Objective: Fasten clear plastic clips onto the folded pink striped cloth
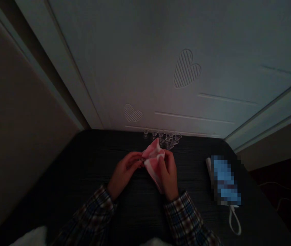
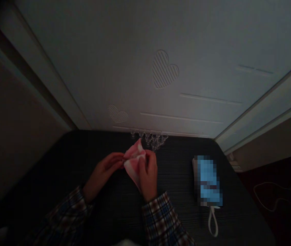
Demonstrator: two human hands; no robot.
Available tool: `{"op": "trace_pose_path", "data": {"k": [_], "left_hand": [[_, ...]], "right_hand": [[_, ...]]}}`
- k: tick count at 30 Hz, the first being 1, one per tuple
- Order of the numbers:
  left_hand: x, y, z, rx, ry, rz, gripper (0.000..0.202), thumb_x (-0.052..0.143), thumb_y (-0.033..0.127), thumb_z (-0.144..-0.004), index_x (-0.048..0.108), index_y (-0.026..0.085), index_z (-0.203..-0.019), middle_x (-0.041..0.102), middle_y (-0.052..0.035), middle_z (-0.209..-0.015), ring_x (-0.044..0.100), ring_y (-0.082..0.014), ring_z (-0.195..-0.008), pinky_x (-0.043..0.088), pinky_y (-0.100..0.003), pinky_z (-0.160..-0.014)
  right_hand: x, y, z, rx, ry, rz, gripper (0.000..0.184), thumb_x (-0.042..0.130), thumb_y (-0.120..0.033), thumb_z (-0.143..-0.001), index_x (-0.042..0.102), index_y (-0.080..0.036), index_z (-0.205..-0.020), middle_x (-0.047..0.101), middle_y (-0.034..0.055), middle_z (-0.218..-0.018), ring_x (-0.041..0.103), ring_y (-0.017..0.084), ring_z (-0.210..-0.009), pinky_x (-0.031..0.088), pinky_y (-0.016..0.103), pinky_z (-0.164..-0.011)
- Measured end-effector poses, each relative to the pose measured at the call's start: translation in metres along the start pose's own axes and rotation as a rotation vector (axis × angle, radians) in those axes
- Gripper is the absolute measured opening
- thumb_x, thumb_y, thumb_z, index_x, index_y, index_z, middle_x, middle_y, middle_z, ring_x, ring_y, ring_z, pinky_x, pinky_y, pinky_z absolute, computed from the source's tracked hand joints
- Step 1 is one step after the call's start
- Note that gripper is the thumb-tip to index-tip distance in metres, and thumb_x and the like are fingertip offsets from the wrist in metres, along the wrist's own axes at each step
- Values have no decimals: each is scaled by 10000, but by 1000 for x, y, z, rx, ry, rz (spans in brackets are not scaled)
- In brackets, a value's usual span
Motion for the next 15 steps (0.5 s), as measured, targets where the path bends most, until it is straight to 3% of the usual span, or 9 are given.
{"op": "trace_pose_path", "data": {"k": [4, 10, 15], "left_hand": [[-3, 4, 0, -23, 16, 48, 315, 535, 349, -794, 549, 163, -1049, 633, -96, -1074, 630, -194, -877, 500, -333, -800], [-9, 8, 3, -4, 92, 167, 405, 556, 347, -791, 504, 167, -1150, 627, -105, -1094, 633, -189, -879, 483, -348, -843], [-11, 7, 3, -6, 132, 153, 387, 572, 358, -777, 545, 150, -1101, 633, -109, -1077, 632, -196, -884, 488, -345, -835]], "right_hand": [[-1, -4, -2, -101, -21, 47, 168, 407, -243, -867, 559, -200, -927, 532, 49, -1026, 496, 168, -971, 377, 316, -859], [-2, -7, -1, -131, -62, 75, 140, 442, -213, -839, 581, -198, -824, 528, 44, -978, 505, 169, -937, 386, 313, -837], [-4, -9, -1, -128, -103, -80, 102, 487, -224, -785, 577, -197, -826, 535, 47, -987, 503, 193, -969, 381, 333, -865]]}}
Point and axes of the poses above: each hand's wrist, its own z-axis away from the middle knuckle, its own x-axis out of the palm, y = z × x, the point moved 2 cm from there along -z, towards the middle knuckle
